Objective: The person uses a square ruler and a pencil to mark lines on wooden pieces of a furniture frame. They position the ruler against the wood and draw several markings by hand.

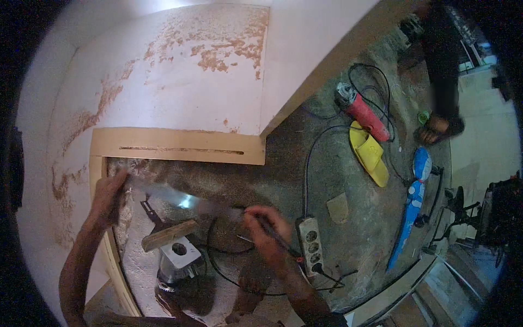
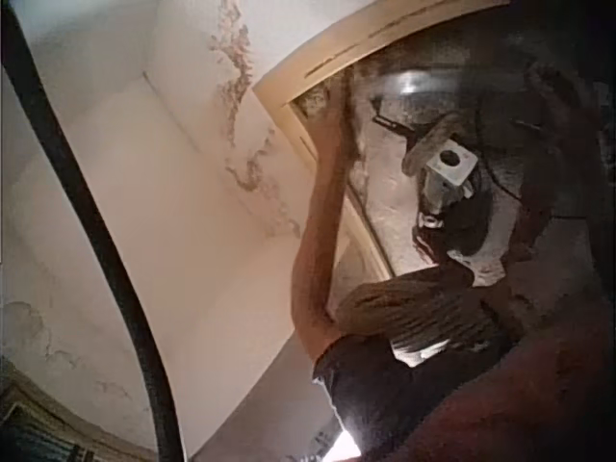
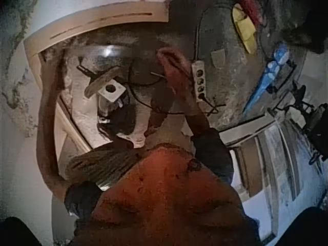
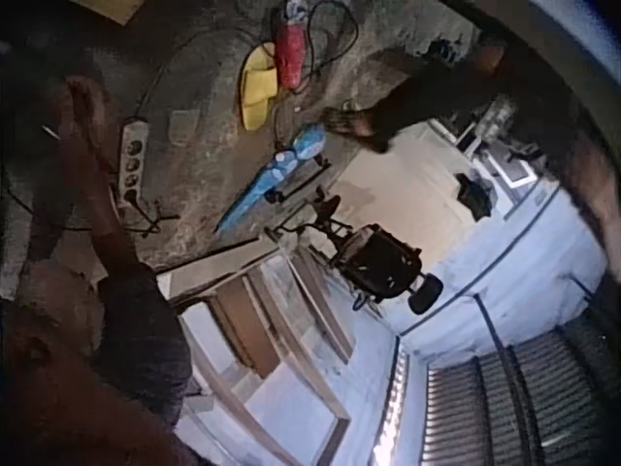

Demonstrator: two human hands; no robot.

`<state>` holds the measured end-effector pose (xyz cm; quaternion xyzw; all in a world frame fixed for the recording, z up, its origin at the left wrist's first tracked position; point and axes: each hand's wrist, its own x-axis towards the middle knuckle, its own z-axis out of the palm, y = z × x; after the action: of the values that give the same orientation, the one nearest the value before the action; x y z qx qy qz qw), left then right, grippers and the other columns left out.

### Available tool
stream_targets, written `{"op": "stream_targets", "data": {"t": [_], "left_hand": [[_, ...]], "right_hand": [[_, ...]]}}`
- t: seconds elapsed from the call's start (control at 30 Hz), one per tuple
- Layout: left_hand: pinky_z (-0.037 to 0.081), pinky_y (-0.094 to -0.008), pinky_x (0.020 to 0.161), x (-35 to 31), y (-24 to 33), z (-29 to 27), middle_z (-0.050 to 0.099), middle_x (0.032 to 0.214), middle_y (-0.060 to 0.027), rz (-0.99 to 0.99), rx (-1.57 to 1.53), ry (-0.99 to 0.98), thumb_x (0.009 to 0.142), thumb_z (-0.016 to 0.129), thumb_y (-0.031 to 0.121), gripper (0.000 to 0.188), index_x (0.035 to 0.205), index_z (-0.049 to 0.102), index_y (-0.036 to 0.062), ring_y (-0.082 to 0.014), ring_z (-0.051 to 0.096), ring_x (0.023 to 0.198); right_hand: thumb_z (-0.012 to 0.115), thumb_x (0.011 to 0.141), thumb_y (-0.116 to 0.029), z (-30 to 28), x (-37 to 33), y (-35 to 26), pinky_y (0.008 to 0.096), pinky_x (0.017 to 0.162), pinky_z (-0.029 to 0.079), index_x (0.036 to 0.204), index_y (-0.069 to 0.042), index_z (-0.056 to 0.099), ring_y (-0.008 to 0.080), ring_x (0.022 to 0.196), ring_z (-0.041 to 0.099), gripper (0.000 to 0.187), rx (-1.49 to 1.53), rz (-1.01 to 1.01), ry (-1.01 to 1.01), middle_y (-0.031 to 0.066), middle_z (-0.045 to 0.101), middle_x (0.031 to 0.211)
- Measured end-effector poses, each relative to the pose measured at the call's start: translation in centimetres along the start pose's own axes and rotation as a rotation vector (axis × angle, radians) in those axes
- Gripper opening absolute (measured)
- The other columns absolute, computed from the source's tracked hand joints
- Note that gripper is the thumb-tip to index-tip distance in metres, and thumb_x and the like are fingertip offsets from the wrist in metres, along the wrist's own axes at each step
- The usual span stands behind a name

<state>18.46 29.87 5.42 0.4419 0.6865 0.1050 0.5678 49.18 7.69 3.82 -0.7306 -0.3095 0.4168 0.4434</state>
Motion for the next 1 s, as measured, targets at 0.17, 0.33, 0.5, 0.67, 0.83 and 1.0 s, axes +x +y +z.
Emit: {"op": "stream_targets", "data": {"t": [0.17,0.33,0.5,0.67,0.83,1.0], "left_hand": [[0.034,-0.0249,0.036,-9.2,-1.0,-8.9,0.046,0.05,0.0033,0.098,0.07,0.211,0.095,0.063,0.051,0.048,0.067,0.054,0.0132,-0.0076,0.044,0.038],[0.034,-0.0247,0.036,-15.5,-6.3,-13.3,0.04,0.048,0.0044,0.057,-0.095,0.446,0.095,0.064,0.053,0.046,0.072,0.052,0.0142,-0.0084,0.042,0.037],[0.033,-0.0248,0.036,-19.0,-10.0,-13.8,0.042,0.049,0.004,0.053,-0.263,0.447,0.1,0.055,0.051,0.043,0.076,0.052,0.0159,-0.0084,0.04,0.036],[0.034,-0.0251,0.034,-21.3,-12.3,-13.8,0.039,0.047,0.0047,0.147,-0.31,0.352,0.1,0.056,0.051,0.044,0.074,0.05,0.0165,-0.0081,0.04,0.036],[0.034,-0.0271,0.038,-24.2,-15.7,-14.9,0.042,0.055,0.0029,0.016,-0.524,0.434,0.097,0.06,0.053,0.044,0.079,0.051,0.014,-0.0098,0.041,0.041],[0.034,-0.0265,0.039,-21.8,-19.6,-12.0,0.043,0.056,0.0049,-0.178,-0.799,0.274,0.1,0.059,0.046,0.034,0.084,0.054,0.0169,-0.0087,0.039,0.042]], "right_hand": [[0.063,0.1,-0.019,1.1,0.0,2.6,0.0352,0.078,0.059,0.123,-0.001,0.063,0.0266,0.092,0.073,0.03,-0.19,-0.382,-0.004,0.0171,0.072,0.108],[0.069,0.093,-0.027,4.7,6.6,1.0,0.0507,0.107,0.044,0.142,0.001,0.045,0.0396,0.129,0.054,0.062,-0.68,-0.814,-0.021,0.0223,0.052,0.143],[0.067,0.093,-0.035,6.7,11.3,4.3,0.0541,0.114,0.033,0.145,0.004,0.039,0.0419,0.137,0.042,0.07,-0.816,-0.815,-0.031,0.0253,0.042,0.149],[0.063,0.096,-0.03,-2.7,8.5,6.0,0.0524,0.1,0.043,0.143,0.007,0.04,0.0485,0.123,0.052,0.063,-0.76,-0.301,0.392,0.0303,0.053,0.135],[0.051,0.104,-0.03,-1.9,-1.2,5.2,0.0477,0.093,0.048,0.128,0.006,0.058,0.0431,0.109,0.063,0.043,-0.528,-0.19,0.449,0.0266,0.063,0.124],[0.044,0.108,-0.038,-1.6,-6.8,2.3,0.0347,0.072,0.05,0.119,-0.004,0.068,0.0214,0.073,0.061,0.043,-0.654,-0.46,0.275,0.0109,0.065,0.082]]}}
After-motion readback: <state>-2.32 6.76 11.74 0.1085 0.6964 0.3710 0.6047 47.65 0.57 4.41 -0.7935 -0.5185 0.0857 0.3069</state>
